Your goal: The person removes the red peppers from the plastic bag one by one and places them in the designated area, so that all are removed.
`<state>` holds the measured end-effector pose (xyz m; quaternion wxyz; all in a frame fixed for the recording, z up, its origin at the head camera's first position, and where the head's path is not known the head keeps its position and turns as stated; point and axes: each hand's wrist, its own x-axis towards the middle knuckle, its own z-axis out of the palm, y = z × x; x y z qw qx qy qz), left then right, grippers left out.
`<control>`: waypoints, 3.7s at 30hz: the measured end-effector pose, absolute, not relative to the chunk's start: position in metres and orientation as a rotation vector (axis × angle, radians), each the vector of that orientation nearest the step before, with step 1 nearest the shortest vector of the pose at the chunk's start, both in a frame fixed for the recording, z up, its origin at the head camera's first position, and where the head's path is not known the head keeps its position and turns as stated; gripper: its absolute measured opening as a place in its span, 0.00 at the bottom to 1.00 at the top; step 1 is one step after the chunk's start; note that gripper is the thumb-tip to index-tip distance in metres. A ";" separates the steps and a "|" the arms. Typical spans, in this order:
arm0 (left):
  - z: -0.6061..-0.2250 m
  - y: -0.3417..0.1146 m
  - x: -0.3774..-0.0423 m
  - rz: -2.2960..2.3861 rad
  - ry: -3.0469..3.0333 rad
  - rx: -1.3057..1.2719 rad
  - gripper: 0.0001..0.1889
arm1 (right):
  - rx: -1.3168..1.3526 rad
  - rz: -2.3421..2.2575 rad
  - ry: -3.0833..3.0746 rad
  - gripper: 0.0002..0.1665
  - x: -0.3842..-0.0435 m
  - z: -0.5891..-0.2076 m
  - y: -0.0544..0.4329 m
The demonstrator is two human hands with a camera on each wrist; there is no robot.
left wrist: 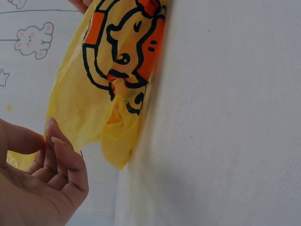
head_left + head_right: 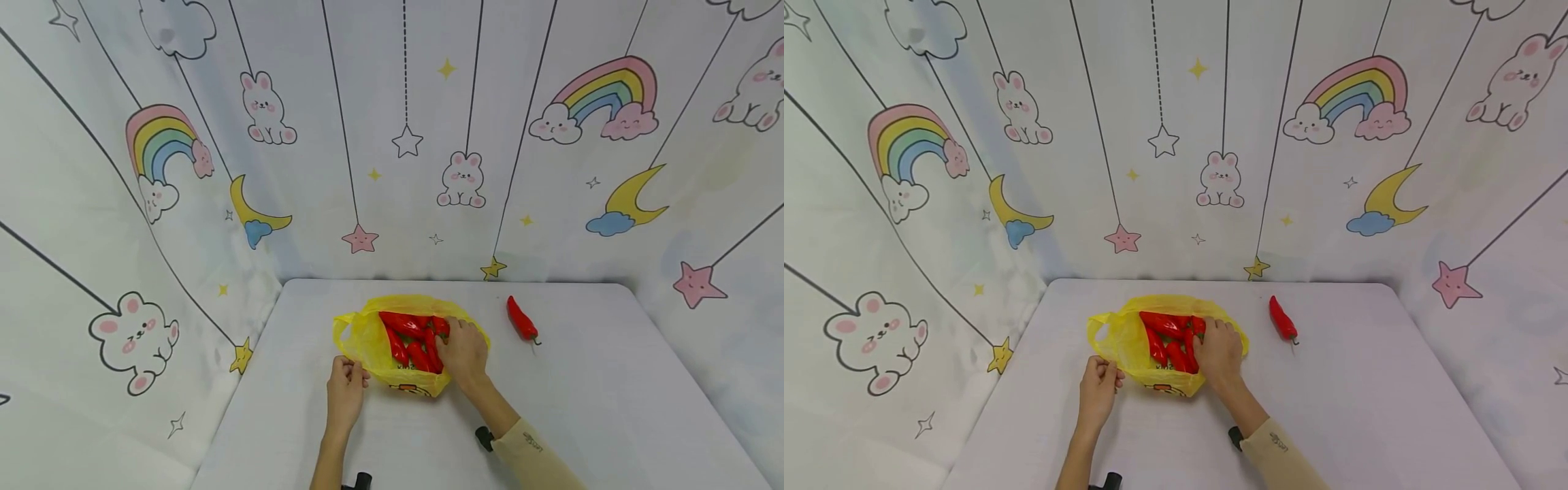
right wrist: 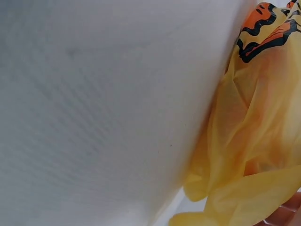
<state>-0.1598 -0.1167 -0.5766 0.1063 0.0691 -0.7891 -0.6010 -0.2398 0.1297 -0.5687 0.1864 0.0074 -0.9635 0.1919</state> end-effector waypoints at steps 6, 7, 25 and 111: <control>-0.576 -0.116 -0.159 -1.779 -2.314 0.189 0.04 | 0.004 0.550 -2.695 0.28 -0.238 -0.566 0.128; -0.576 -0.116 -0.159 -1.779 -2.313 0.187 0.04 | 0.001 0.549 -2.692 0.28 -0.238 -0.566 0.128; -0.579 -0.118 -0.160 -1.792 -2.313 0.193 0.05 | 0.063 0.519 -2.575 0.27 -0.230 -0.556 0.126; -0.580 -0.115 -0.160 -1.780 -2.316 0.189 0.06 | -0.026 0.950 -2.185 0.28 -0.201 -0.526 0.202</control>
